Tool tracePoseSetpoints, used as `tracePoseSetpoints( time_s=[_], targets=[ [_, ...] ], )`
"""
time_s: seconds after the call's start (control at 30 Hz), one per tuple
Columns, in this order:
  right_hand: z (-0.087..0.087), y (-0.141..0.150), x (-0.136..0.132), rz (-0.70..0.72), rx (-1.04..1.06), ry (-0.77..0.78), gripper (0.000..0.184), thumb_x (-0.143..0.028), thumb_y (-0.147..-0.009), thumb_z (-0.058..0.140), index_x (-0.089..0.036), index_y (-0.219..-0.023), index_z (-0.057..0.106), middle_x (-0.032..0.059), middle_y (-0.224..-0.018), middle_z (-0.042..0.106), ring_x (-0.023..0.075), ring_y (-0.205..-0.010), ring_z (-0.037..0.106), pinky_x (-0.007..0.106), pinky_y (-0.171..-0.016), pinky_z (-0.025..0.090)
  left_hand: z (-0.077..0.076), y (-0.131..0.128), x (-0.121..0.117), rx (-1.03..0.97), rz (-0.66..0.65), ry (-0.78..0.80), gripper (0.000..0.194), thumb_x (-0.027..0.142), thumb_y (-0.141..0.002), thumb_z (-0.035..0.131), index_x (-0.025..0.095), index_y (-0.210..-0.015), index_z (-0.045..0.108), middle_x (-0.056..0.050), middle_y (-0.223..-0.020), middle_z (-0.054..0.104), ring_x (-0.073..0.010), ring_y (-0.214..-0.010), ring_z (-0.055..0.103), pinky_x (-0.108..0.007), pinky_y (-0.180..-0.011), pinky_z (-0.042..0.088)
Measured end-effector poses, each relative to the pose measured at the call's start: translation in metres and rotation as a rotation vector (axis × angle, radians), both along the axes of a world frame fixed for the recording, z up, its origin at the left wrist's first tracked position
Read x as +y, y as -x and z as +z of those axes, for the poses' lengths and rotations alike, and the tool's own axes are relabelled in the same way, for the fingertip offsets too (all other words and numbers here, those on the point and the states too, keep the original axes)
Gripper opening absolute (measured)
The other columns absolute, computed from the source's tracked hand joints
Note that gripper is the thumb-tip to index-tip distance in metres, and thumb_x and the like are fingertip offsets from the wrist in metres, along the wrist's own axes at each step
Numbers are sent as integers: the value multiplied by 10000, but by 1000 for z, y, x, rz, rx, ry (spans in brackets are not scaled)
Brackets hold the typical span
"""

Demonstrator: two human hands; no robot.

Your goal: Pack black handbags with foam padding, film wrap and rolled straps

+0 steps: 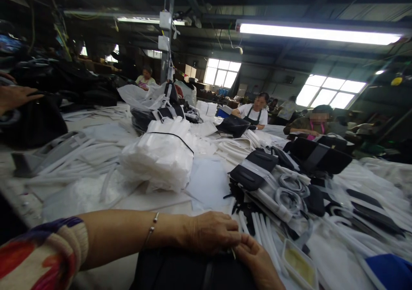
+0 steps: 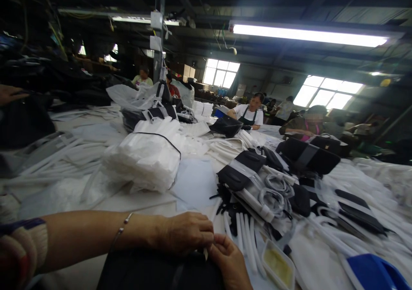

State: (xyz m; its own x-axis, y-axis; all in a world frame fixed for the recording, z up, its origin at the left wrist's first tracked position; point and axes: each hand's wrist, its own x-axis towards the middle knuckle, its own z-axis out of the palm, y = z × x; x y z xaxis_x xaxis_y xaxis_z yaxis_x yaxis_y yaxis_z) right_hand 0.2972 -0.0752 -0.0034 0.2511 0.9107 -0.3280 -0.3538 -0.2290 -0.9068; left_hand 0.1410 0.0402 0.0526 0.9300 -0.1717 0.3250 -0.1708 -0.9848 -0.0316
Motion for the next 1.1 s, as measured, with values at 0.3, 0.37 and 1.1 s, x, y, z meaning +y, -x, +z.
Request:
tracePoseSetpoints(
  time_s=[0.3, 0.37, 1.1],
  targets=[
    [17, 3, -7, -67, -330, 27, 437, -503, -471, 870, -174, -745, 779, 45, -731, 738, 257, -775, 673, 286, -720, 508, -2, -2, -9, -80, -33, -111, 87, 225, -922, 520, 163, -951, 573, -35, -838, 590, -175, -736, 513, -312, -647, 398],
    [18, 4, -8, -99, -433, 19, 397, -501, -511, 835, -187, -749, 782, 29, -719, 734, 274, -807, 675, 287, -734, 513, -2, -2, -11, -72, -8, -99, 96, 231, -893, 557, 166, -964, 562, -28, -851, 591, -179, -746, 523, -320, -635, 392],
    [15, 11, -9, -49, -911, -110, 263, -516, -680, 739, -271, -767, 778, 34, -835, 752, 282, -841, 684, 302, -789, 491, 11, 0, 1, 254, 193, 532, 153, 107, -802, 571, 171, -930, 624, -23, -922, 669, -153, -864, 633, -225, -752, 489]
  ],
)
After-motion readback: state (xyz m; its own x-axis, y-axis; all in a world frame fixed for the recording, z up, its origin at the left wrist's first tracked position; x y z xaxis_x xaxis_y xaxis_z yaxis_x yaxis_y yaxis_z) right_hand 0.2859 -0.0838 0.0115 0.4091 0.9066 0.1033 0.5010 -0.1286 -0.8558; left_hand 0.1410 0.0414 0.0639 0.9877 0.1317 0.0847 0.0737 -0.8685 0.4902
